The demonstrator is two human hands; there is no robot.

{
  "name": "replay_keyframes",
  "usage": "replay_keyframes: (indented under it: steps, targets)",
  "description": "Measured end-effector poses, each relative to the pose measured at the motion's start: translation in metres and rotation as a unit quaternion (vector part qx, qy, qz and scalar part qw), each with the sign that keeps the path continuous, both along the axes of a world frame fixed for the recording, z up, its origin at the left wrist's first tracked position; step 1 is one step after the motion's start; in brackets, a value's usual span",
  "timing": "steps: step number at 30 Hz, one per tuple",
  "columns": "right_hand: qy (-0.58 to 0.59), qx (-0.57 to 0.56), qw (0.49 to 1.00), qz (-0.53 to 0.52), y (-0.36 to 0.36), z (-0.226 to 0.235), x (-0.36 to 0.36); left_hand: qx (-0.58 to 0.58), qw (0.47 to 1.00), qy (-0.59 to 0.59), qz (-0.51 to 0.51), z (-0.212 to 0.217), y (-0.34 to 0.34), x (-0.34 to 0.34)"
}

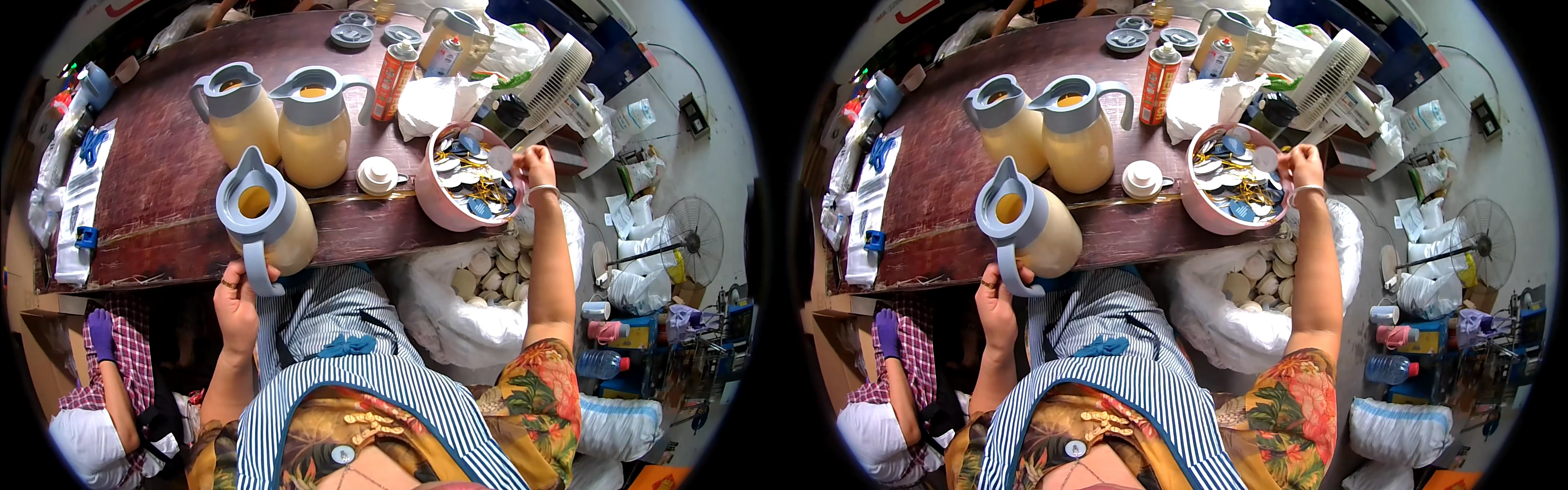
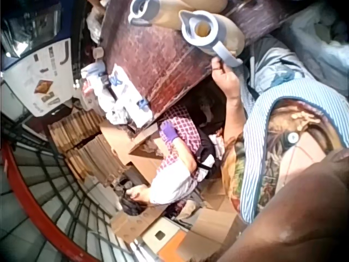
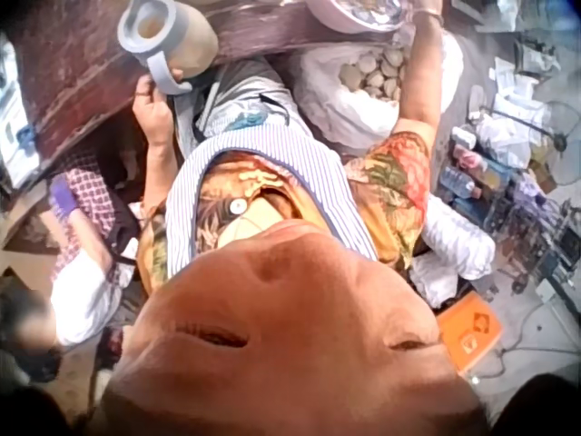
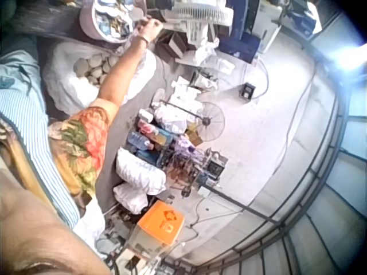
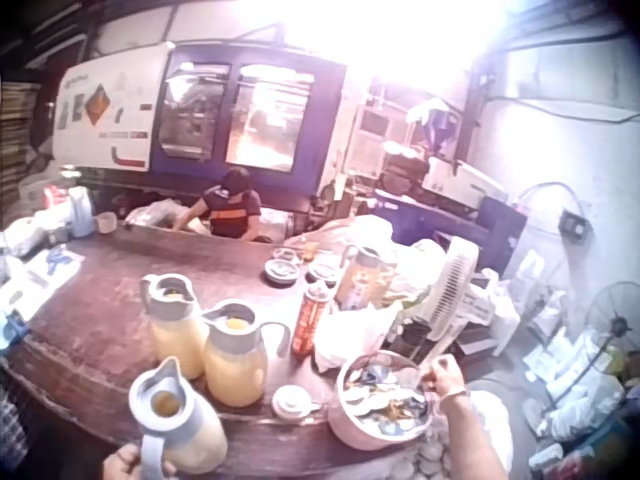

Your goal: The person assembles plastic pitchers at a workstation, placing lids and filters onto the pitcher bodies and organizing them on a table.

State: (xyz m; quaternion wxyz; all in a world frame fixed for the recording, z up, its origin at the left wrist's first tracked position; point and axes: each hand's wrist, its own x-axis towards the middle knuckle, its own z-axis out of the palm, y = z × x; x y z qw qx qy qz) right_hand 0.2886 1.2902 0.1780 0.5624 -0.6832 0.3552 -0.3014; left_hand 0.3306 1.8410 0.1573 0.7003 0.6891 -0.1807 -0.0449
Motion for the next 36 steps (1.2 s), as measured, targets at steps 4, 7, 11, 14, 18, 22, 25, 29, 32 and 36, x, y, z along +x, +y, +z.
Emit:
replay_keyframes:
  steps: [4,7,11,14,18,22,25,29,32,36]
  targets:
    - [0.19,-0.535,0.821,-0.058,0.015,0.001,0.003,0.018,1.0,-0.016,0.0,0.0,0.001,0.001]
    - [0.09,-0.609,0.786,0.059,0.028,0.008,0.017,0.023,1.0,-0.003,0.007,0.0,0.0,0.001]
    - [0.306,-0.553,0.759,0.156,0.041,0.008,0.045,0.009,1.0,0.019,0.009,0.0,-0.002,0.001]
    - [0.217,-0.435,0.871,0.068,0.041,0.009,0.054,0.01,1.0,0.01,0.003,0.0,0.001,0.001]
    - [-0.072,-0.069,0.99,0.099,0.026,0.023,0.042,0.015,1.0,0.007,-0.002,-0.001,0.004,0.001]
    - [-0.107,-0.012,0.986,0.127,0.015,0.042,0.025,0.001,1.0,0.019,-0.015,-0.003,0.002,0.002]
    - [-0.121,0.018,0.986,0.114,0.021,0.047,0.018,-0.009,1.0,0.018,-0.022,-0.004,0.0,0.001]
    - [-0.193,0.089,0.969,0.127,0.034,0.048,0.009,-0.008,1.0,0.012,-0.017,-0.002,0.003,-0.001]
    - [-0.221,0.075,0.962,0.145,0.042,0.043,0.003,0.017,1.0,0.005,-0.019,0.0,0.005,-0.001]
    - [-0.217,0.068,0.96,0.166,0.048,0.029,0.0,-0.007,0.998,0.049,-0.03,-0.002,0.005,-0.001]
